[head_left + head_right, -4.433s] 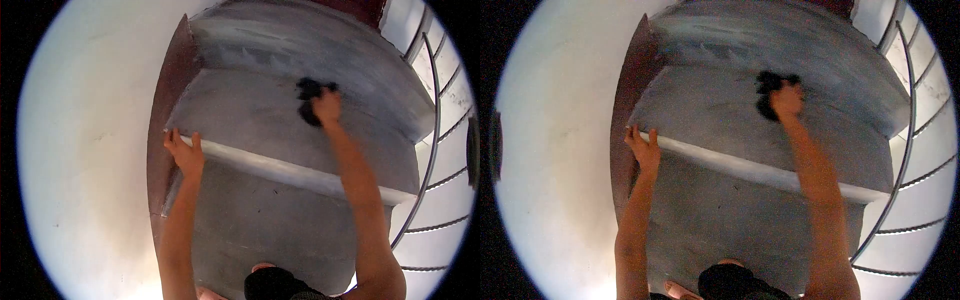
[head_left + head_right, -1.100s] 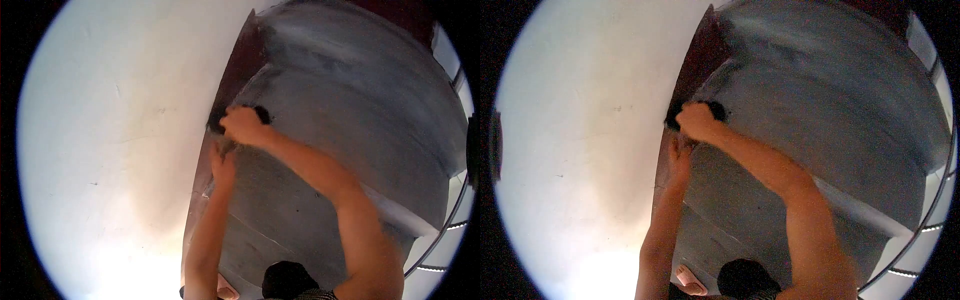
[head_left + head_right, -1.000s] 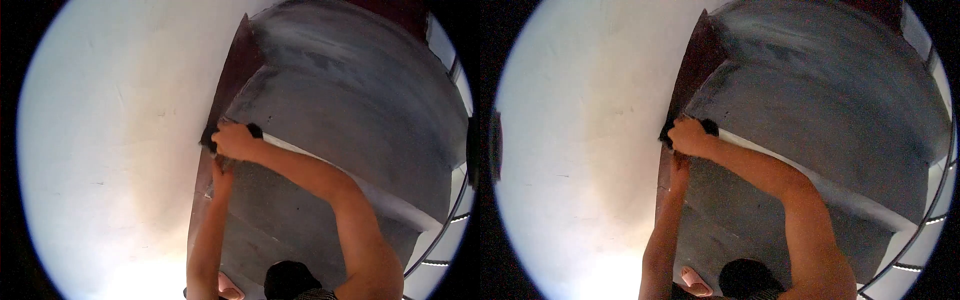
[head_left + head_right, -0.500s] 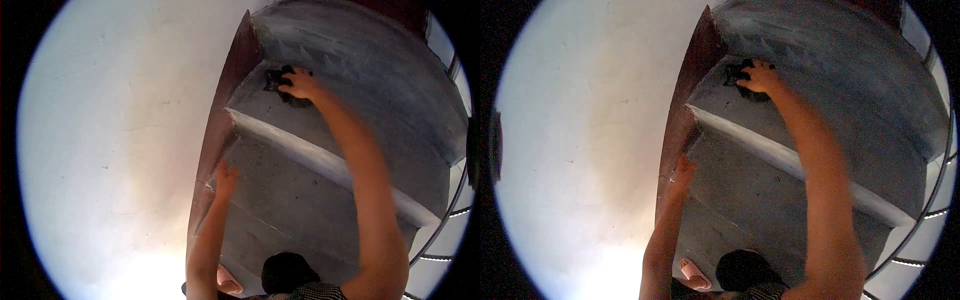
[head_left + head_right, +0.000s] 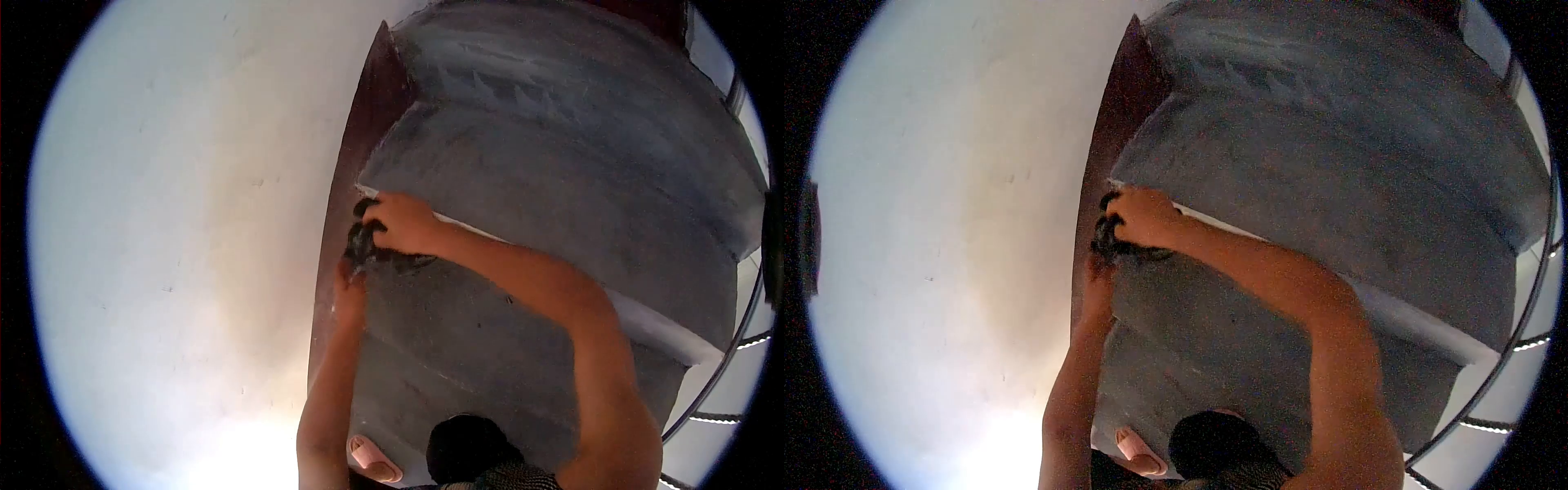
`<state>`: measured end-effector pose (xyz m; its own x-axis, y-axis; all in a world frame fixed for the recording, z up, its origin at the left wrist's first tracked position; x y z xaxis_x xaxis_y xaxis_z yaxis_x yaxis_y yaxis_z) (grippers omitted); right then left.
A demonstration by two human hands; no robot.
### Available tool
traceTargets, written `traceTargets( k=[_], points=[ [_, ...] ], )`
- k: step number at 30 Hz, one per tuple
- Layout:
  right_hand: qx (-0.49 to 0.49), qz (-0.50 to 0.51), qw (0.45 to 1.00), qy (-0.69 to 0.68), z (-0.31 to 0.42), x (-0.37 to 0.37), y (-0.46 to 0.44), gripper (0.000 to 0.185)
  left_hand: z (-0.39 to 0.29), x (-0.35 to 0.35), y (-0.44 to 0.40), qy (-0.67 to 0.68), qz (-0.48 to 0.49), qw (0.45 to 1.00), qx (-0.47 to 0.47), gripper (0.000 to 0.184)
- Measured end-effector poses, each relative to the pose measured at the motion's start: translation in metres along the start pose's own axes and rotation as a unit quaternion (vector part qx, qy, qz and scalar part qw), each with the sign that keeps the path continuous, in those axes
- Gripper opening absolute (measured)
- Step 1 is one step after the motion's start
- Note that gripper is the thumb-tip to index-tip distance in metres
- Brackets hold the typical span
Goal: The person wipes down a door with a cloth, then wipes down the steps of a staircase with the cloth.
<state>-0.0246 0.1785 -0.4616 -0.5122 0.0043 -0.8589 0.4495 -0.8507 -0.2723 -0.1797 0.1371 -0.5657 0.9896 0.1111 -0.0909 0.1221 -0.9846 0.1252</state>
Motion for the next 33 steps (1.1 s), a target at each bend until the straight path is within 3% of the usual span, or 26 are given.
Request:
traceTargets(
  k=[2,4,7,11,13,17,19,22,23,25,27,30,33],
  points=[
    [0.042,-0.103,0.989,-0.095,-0.03,-0.029,-0.01,0.034,0.012,-0.005,-0.014,-0.011,-0.013,1.0,0.022,0.059],
    [0.076,-0.158,0.984,-0.033,-0.07,-0.064,-0.027,0.035,0.022,-0.005,-0.025,-0.053,0.032,0.993,0.099,0.055],
    [0.139,-0.249,0.958,0.029,-0.125,-0.111,-0.05,0.035,0.03,0.006,-0.015,-0.085,0.017,0.987,0.133,0.055],
    [0.171,-0.279,0.935,0.136,-0.18,-0.096,-0.093,0.033,0.038,0.001,-0.017,-0.184,0.07,0.977,0.085,0.056],
    [0.251,-0.242,0.891,0.29,-0.193,-0.075,-0.11,0.03,0.025,-0.008,-0.011,-0.216,0.054,0.97,0.101,0.056],
    [0.262,-0.138,0.891,0.345,-0.191,-0.07,-0.114,0.026,0.025,-0.002,0.021,-0.252,0.069,0.961,0.094,0.055],
    [0.252,-0.117,0.914,0.294,-0.18,-0.072,-0.115,0.023,0.034,-0.004,0.018,0.019,0.054,0.998,0.002,0.054],
    [0.151,-0.033,0.958,0.242,-0.107,-0.039,-0.101,0.022,0.043,0.002,0.009,-0.01,0.046,0.997,0.054,0.054],
    [0.052,-0.069,0.97,0.225,-0.079,-0.023,-0.088,0.02,0.037,0.004,0.011,-0.01,0.047,0.997,0.057,0.054],
    [0.008,-0.058,0.972,0.228,-0.032,-0.005,-0.061,0.026,0.026,0.005,0.012,-0.038,0.031,0.999,0.021,0.054],
    [-0.049,0.008,0.982,0.183,-0.007,0.005,-0.041,0.026,0.026,-0.005,0.016,-0.033,0.028,0.998,0.04,0.053],
    [-0.123,-0.015,0.982,0.141,0.012,0.023,-0.009,0.029,0.025,-0.017,0.019,-0.029,0.017,0.998,0.057,0.051],
    [-0.002,-0.002,0.999,0.049,-0.005,-0.013,-0.009,0.032,0.015,-0.028,0.027,-0.078,0.015,0.996,0.049,0.05]
  ],
)
Point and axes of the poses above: each hand's wrist, its own y-axis away from the middle knuckle, its own x-axis out of the palm, z = x × y, the point moved 6 cm from there along -y, towards the middle knuckle, and after that the axes turned 3 degrees about y, right-handed, at the moved point
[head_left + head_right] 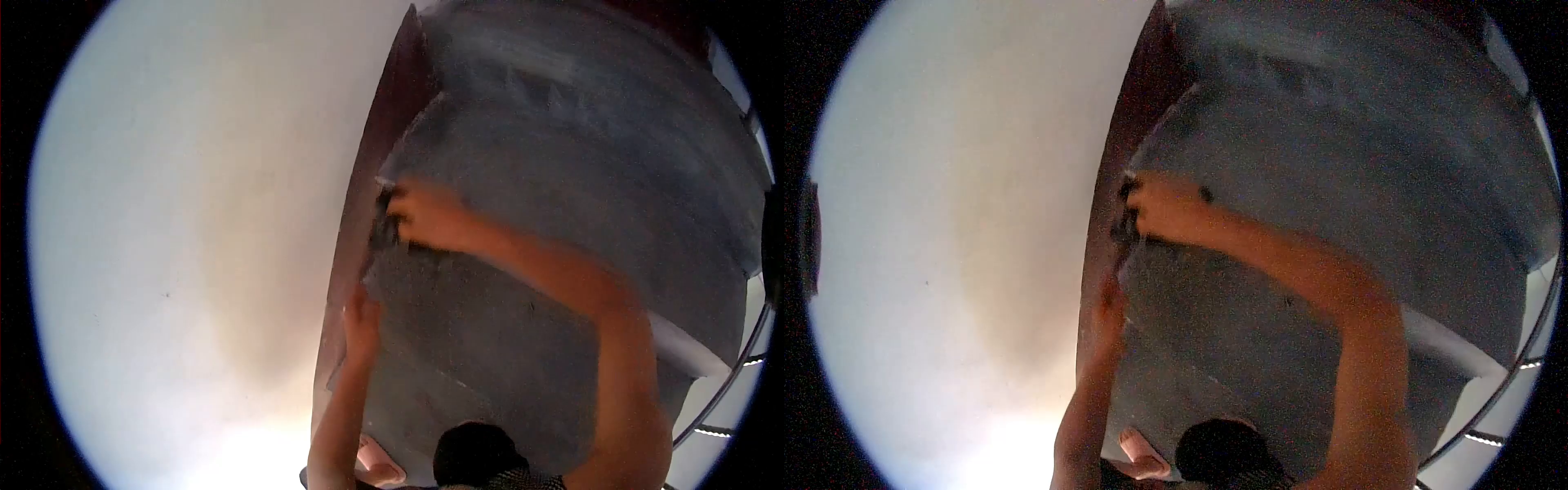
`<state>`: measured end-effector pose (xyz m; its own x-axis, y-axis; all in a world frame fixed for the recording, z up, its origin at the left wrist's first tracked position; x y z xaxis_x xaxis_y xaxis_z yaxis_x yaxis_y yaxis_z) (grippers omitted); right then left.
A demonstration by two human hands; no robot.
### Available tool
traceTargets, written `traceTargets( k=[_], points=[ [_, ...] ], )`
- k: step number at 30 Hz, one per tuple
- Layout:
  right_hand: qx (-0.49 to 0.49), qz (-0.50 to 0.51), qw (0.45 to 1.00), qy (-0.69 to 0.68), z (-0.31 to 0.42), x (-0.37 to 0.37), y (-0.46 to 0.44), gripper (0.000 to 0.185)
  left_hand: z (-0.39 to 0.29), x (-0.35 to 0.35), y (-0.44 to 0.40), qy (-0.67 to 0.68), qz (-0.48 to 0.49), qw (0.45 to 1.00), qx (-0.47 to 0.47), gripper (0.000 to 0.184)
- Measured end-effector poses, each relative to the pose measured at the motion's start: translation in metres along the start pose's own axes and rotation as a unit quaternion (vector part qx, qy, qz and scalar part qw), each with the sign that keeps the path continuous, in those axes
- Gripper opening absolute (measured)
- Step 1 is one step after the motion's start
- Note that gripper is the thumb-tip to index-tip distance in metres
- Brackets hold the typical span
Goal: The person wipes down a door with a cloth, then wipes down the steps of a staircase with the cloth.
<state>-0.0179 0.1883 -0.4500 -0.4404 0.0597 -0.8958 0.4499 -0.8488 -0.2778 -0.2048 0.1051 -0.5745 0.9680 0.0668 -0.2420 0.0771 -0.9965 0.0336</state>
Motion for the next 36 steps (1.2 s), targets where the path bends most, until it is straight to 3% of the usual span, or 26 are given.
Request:
traceTargets(
  k=[2,4,5,6,8,10,13,15,18,22,24,26,27,28,29,31,33,35,36],
  points=[
    [0.078,-0.055,0.995,0.039,-0.039,-0.028,-0.015,0.035,0.01,-0.001,0.009,-0.039,0.006,0.999,-0.018,0.05],
    [0.154,-0.117,0.977,0.095,-0.088,-0.052,-0.035,0.035,0.027,-0.003,0.009,0.1,-0.007,0.995,-0.028,0.05],
    [0.177,-0.145,0.965,0.129,-0.108,-0.054,-0.044,0.035,0.033,-0.004,0.01,0.099,-0.008,0.995,-0.031,0.05],
    [0.178,-0.146,0.965,0.128,-0.114,-0.044,-0.05,0.035,0.038,-0.004,0.01,0.086,-0.007,0.996,-0.036,0.05],
    [0.272,-0.123,0.924,0.238,-0.119,-0.036,-0.056,0.032,0.029,-0.003,0.008,0.072,-0.006,0.997,-0.034,0.05],
    [0.203,-0.022,0.961,0.187,-0.099,-0.016,-0.077,0.03,0.011,-0.002,0.012,0.073,0.011,0.997,-0.014,0.05],
    [0.028,-0.076,0.992,0.1,-0.021,0.028,-0.054,0.027,0.002,-0.002,0.012,0.091,0.003,0.993,-0.069,0.049],
    [0.005,0.004,1.0,0.012,0.019,0.045,-0.03,0.027,0.0,-0.005,0.003,0.075,0.0,0.996,-0.048,0.047],
    [-0.002,-0.064,0.998,-0.013,0.033,0.034,0.008,0.029,-0.013,-0.009,0.003,0.061,-0.013,0.998,-0.012,0.043],
    [0.134,-0.199,0.97,0.029,-0.016,-0.039,0.04,0.026,0.015,-0.009,-0.003,0.105,0.02,0.994,-0.026,0.042],
    [0.217,-0.204,0.95,0.094,-0.058,-0.07,0.048,0.028,0.005,-0.002,0.004,0.08,0.041,0.996,-0.029,0.044],
    [0.24,-0.165,0.955,0.054,-0.087,-0.041,0.046,0.029,0.006,-0.004,0.003,0.008,0.094,0.995,0.024,0.044],
    [0.259,-0.133,0.957,0.018,-0.101,-0.029,0.048,0.031,0.001,-0.004,0.006,0.036,0.043,0.998,-0.001,0.04],
    [0.259,-0.112,0.957,-0.064,-0.073,-0.031,0.056,0.033,-0.008,0.003,0.012,0.066,0.008,0.997,-0.028,0.037],
    [0.145,-0.112,0.982,0.049,-0.047,-0.018,0.047,0.028,-0.017,0.005,0.002,-0.102,0.057,0.992,0.048,0.036],
    [0.085,-0.129,0.987,0.051,-0.007,0.0,0.045,0.02,-0.017,0.016,-0.003,0.057,0.04,0.998,0.004,0.039],
    [0.135,-0.225,0.963,-0.061,0.003,0.003,0.082,0.023,-0.034,0.038,0.001,0.106,0.056,0.993,-0.01,0.044],
    [0.179,-0.265,0.943,-0.091,0.001,0.015,0.116,0.025,-0.031,0.048,-0.005,-0.034,0.098,0.993,0.062,0.043],
    [0.186,-0.33,0.918,-0.117,0.0,0.017,0.149,0.026,-0.027,0.056,-0.001,-0.034,0.112,0.992,0.057,0.043]
  ],
)
Point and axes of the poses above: each hand's wrist, its own y-axis away from the middle knuckle, its own x-axis out of the palm, z = x × y, the point moved 6 cm from there along -y, towards the middle knuckle, and after that the axes turned 3 degrees about y, right-handed, at the moved point
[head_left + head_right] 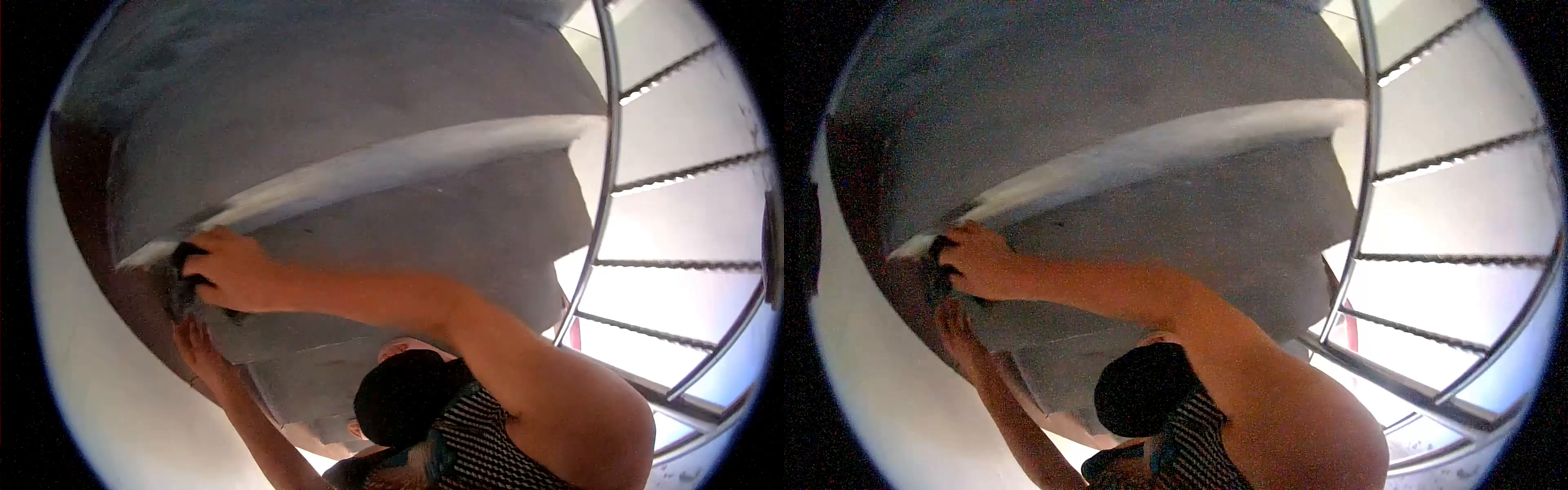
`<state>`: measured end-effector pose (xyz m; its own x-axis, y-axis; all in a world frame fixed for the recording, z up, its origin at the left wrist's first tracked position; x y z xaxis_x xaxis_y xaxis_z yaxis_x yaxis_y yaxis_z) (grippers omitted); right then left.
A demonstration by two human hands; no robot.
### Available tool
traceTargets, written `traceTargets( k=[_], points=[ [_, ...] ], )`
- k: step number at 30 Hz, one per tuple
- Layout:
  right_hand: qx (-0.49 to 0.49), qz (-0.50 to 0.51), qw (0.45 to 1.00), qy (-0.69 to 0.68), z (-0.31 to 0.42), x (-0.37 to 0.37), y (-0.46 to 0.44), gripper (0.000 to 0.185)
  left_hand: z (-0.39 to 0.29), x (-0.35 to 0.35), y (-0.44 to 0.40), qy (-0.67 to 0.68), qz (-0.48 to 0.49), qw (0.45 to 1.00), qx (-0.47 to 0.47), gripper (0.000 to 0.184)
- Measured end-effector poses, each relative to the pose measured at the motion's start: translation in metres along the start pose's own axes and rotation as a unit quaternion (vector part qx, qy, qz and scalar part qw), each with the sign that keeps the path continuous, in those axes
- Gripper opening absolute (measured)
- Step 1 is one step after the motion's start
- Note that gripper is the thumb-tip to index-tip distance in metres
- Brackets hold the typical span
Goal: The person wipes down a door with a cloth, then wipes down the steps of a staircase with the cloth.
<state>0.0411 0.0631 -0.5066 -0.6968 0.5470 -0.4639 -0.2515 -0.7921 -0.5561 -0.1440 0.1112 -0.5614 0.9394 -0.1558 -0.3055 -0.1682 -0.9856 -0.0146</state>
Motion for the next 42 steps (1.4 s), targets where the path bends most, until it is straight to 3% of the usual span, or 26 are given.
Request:
traceTargets(
  k=[1,3,5,6,8,10,11,13,14,16,17,19,20,23,25,26,28,30,31,32,33,35,37,39,41,42],
  points=[
    [0.011,-0.067,0.997,-0.033,-0.011,-0.03,0.026,0.028,-0.01,0.012,0.006,0.004,0.002,1.0,0.026,0.04],
    [0.168,-0.027,0.985,-0.024,-0.038,-0.09,0.078,0.029,-0.009,0.034,0.007,0.016,0.017,0.999,0.049,0.038],
    [0.308,-0.109,0.945,-0.003,-0.058,-0.158,0.141,0.029,0.005,0.064,0.012,0.08,0.085,0.991,0.063,0.033],
    [0.319,-0.141,0.928,0.129,-0.058,-0.197,0.167,0.029,0.006,0.081,0.018,0.084,0.097,0.99,0.06,0.033],
    [0.398,-0.241,0.867,0.178,-0.065,-0.254,0.223,0.026,-0.014,0.135,0.046,0.061,0.266,0.95,0.153,0.03],
    [0.438,-0.285,0.808,0.272,-0.085,-0.304,0.287,0.025,-0.041,0.179,0.077,-0.146,0.352,0.884,0.272,0.03],
    [0.41,-0.278,0.796,0.349,-0.09,-0.33,0.306,0.026,-0.053,0.198,0.092,-0.17,0.391,0.855,0.294,0.029],
    [0.492,-0.224,0.729,0.421,-0.109,-0.362,0.346,0.028,-0.057,0.222,0.113,-0.194,0.431,0.824,0.313,0.029],
    [0.494,-0.222,0.727,0.422,-0.117,-0.357,0.36,0.028,-0.051,0.235,0.124,-0.191,0.465,0.796,0.338,0.028],
    [0.472,-0.15,0.66,0.565,-0.123,-0.347,0.375,0.031,-0.036,0.247,0.136,-0.186,0.499,0.766,0.361,0.028],
    [0.469,-0.11,0.663,0.573,-0.113,-0.328,0.357,0.034,-0.029,0.251,0.14,-0.192,0.5,0.758,0.373,0.029],
    [0.531,-0.074,0.703,0.467,-0.104,-0.281,0.332,0.034,-0.024,0.253,0.141,-0.194,0.503,0.748,0.387,0.029],
    [0.52,-0.034,0.724,0.451,-0.099,-0.248,0.318,0.03,-0.021,0.251,0.136,-0.187,0.494,0.77,0.358,0.03],
    [0.371,0.056,0.861,0.344,-0.079,-0.135,0.252,0.033,-0.017,0.236,0.114,-0.171,0.469,0.808,0.312,0.03],
    [0.267,0.025,0.932,0.245,-0.067,-0.101,0.21,0.032,-0.02,0.224,0.099,-0.159,0.445,0.829,0.299,0.031],
    [0.264,0.027,0.934,0.241,-0.065,-0.1,0.205,0.032,-0.021,0.214,0.092,-0.153,0.417,0.844,0.301,0.031],
    [0.351,-0.059,0.931,0.085,-0.077,-0.116,0.202,0.025,-0.026,0.203,0.084,-0.142,0.387,0.859,0.304,0.032],
    [0.43,-0.148,0.887,0.081,-0.076,-0.17,0.214,0.024,-0.042,0.202,0.088,-0.178,0.352,0.82,0.416,0.035],
    [0.448,-0.213,0.865,0.08,-0.077,-0.202,0.226,0.024,-0.051,0.204,0.092,-0.173,0.35,0.821,0.416,0.035],
    [0.444,-0.245,0.843,0.179,-0.079,-0.237,0.242,0.023,-0.059,0.213,0.104,-0.247,0.381,0.784,0.424,0.035],
    [0.438,-0.336,0.815,0.176,-0.094,-0.27,0.268,0.024,-0.06,0.221,0.115,-0.32,0.408,0.74,0.428,0.036],
    [0.386,-0.37,0.785,0.313,-0.107,-0.34,0.295,0.026,-0.049,0.236,0.128,-0.29,0.446,0.731,0.427,0.038],
    [0.398,-0.371,0.707,0.453,-0.146,-0.402,0.333,0.033,-0.03,0.247,0.138,-0.269,0.479,0.724,0.417,0.04],
    [0.542,-0.246,0.628,0.501,-0.214,-0.455,0.384,0.039,-0.014,0.25,0.146,-0.273,0.507,0.694,0.432,0.038],
    [0.655,-0.169,0.553,0.486,-0.22,-0.45,0.36,0.044,-0.013,0.244,0.144,-0.274,0.493,0.702,0.435,0.037],
    [0.616,-0.147,0.598,0.492,-0.229,-0.442,0.35,0.044,-0.013,0.238,0.144,-0.263,0.49,0.703,0.444,0.036]
  ],
)
Point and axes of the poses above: each hand's wrist, its own y-axis away from the middle knuckle, its own x-axis out of the palm, z = x × y, the point moved 6 cm from there along -y, towards the middle knuckle, and after that the axes turned 3 degrees about y, right-handed, at the moved point
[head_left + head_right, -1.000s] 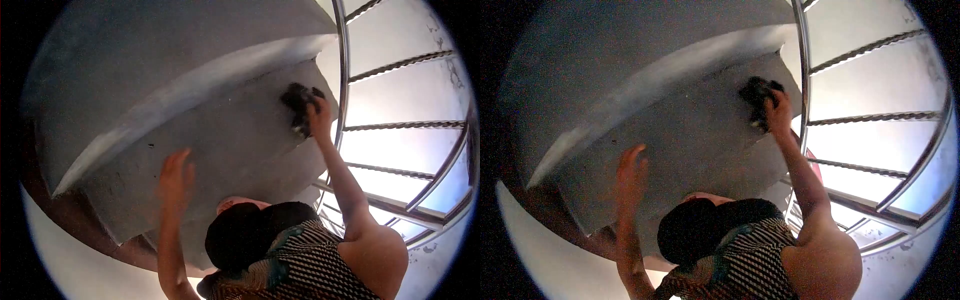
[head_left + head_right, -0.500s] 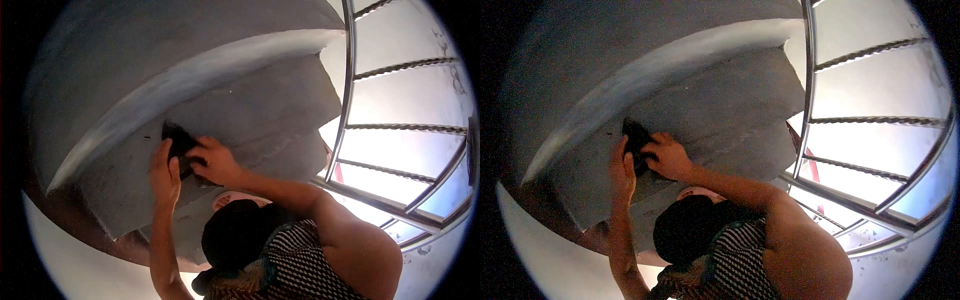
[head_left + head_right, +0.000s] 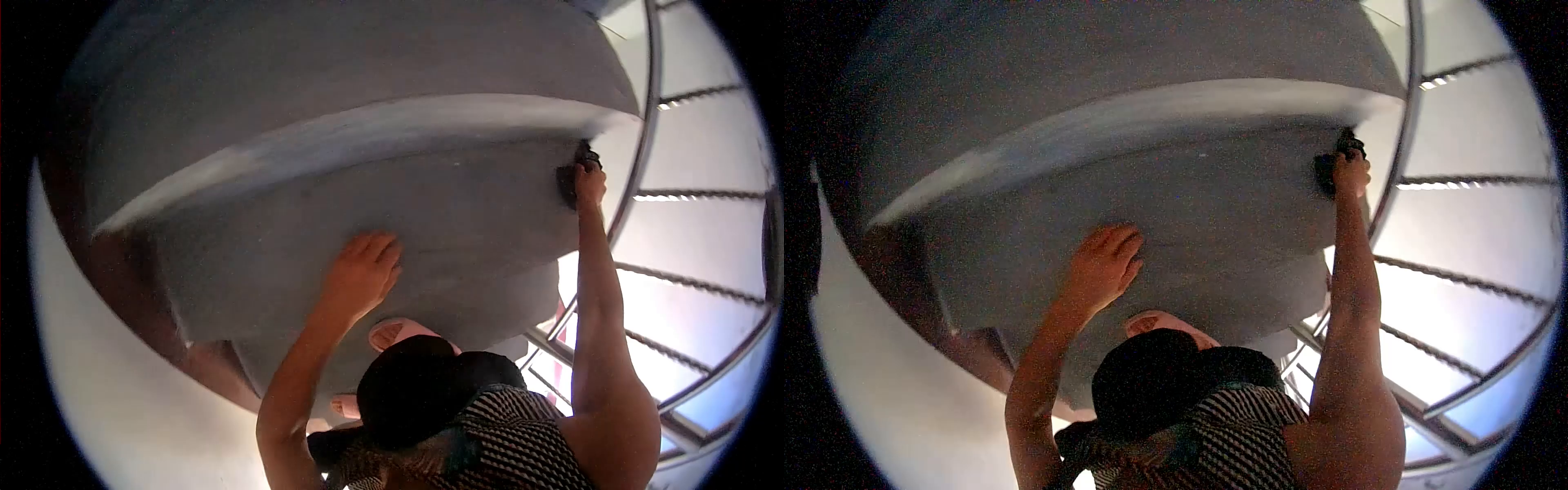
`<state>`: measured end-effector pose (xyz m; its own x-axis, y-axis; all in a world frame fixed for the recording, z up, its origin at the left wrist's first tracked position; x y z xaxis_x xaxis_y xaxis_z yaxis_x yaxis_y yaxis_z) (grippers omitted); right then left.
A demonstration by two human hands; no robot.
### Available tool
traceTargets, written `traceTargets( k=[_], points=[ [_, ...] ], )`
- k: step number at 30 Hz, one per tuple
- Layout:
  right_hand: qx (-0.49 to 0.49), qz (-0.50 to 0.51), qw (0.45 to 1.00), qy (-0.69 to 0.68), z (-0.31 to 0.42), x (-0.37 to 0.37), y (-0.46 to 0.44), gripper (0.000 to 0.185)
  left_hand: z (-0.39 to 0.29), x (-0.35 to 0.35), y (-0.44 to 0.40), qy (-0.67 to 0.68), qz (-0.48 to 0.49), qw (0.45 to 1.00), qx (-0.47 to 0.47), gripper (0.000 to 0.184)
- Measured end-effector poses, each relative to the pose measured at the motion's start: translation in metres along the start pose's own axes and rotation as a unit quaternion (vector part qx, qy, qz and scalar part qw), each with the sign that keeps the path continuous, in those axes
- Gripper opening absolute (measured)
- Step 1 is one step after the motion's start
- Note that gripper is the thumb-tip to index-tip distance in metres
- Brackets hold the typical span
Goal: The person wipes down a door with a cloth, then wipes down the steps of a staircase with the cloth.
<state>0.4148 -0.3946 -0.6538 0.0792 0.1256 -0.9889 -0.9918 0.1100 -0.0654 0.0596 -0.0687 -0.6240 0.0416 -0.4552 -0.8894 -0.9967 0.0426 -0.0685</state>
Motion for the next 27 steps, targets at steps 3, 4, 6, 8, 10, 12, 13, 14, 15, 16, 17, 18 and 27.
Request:
traceTargets(
  k=[3,4,6,8,10,12,13,14,15,16,17,18,27],
  points=[
    [-0.19,-0.036,0.981,-0.005,0.078,0.015,0.063,0.039,0.012,-0.021,0.026,0.03,-0.103,0.991,-0.077,0.033],
    [-0.225,-0.038,0.973,-0.021,0.116,0.012,0.102,0.037,0.021,-0.025,0.041,0.015,-0.106,0.989,-0.103,0.033],
    [-0.304,-0.036,0.949,-0.077,0.185,-0.002,0.183,0.032,0.041,-0.034,0.074,0.107,-0.224,0.947,-0.206,0.029],
    [-0.367,0.003,0.916,-0.158,0.238,-0.006,0.246,0.027,0.054,-0.039,0.113,0.089,-0.271,0.917,-0.278,0.029],
    [-0.468,0.066,0.854,-0.219,0.288,-0.001,0.304,0.025,0.063,-0.044,0.156,0.065,-0.322,0.879,-0.346,0.028],
    [-0.561,0.115,0.778,-0.258,0.333,-0.004,0.366,0.024,0.064,-0.053,0.192,-0.044,-0.378,0.844,-0.379,0.027],
    [-0.584,0.17,0.749,-0.262,0.348,-0.003,0.393,0.021,0.065,-0.055,0.204,-0.051,-0.383,0.835,-0.391,0.027],
    [-0.608,0.222,0.716,-0.264,0.361,-0.002,0.419,0.019,0.069,-0.057,0.219,-0.05,-0.411,0.806,-0.423,0.026],
    [-0.622,0.221,0.704,-0.264,0.367,0.002,0.443,0.019,0.074,-0.056,0.235,-0.044,-0.442,0.774,-0.452,0.026],
    [-0.664,0.211,0.652,-0.299,0.366,0.002,0.471,0.017,0.076,-0.054,0.247,-0.052,-0.449,0.764,-0.46,0.026],
    [-0.703,0.199,0.596,-0.333,0.366,-0.007,0.489,0.015,0.081,-0.05,0.263,-0.019,-0.492,0.719,-0.49,0.027],
    [-0.712,0.199,0.584,-0.336,0.364,-0.008,0.498,0.015,0.085,-0.042,0.28,0.015,-0.532,0.671,-0.517,0.029],
    [-0.585,0.151,0.697,-0.386,0.377,-0.018,0.396,0.03,0.095,-0.005,0.304,0.253,-0.623,0.514,-0.532,0.041]
  ],
)
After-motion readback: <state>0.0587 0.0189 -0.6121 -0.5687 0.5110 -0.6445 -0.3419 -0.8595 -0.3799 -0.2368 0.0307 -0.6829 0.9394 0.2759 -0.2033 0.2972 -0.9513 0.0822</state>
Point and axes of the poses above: each hand's wrist, its own y-axis away from the middle knuckle, its own x-axis out of the palm, z = x × y, the point moved 6 cm from there along -y, towards the middle knuckle, and after that the axes turned 3 degrees about y, right-handed, at the moved point
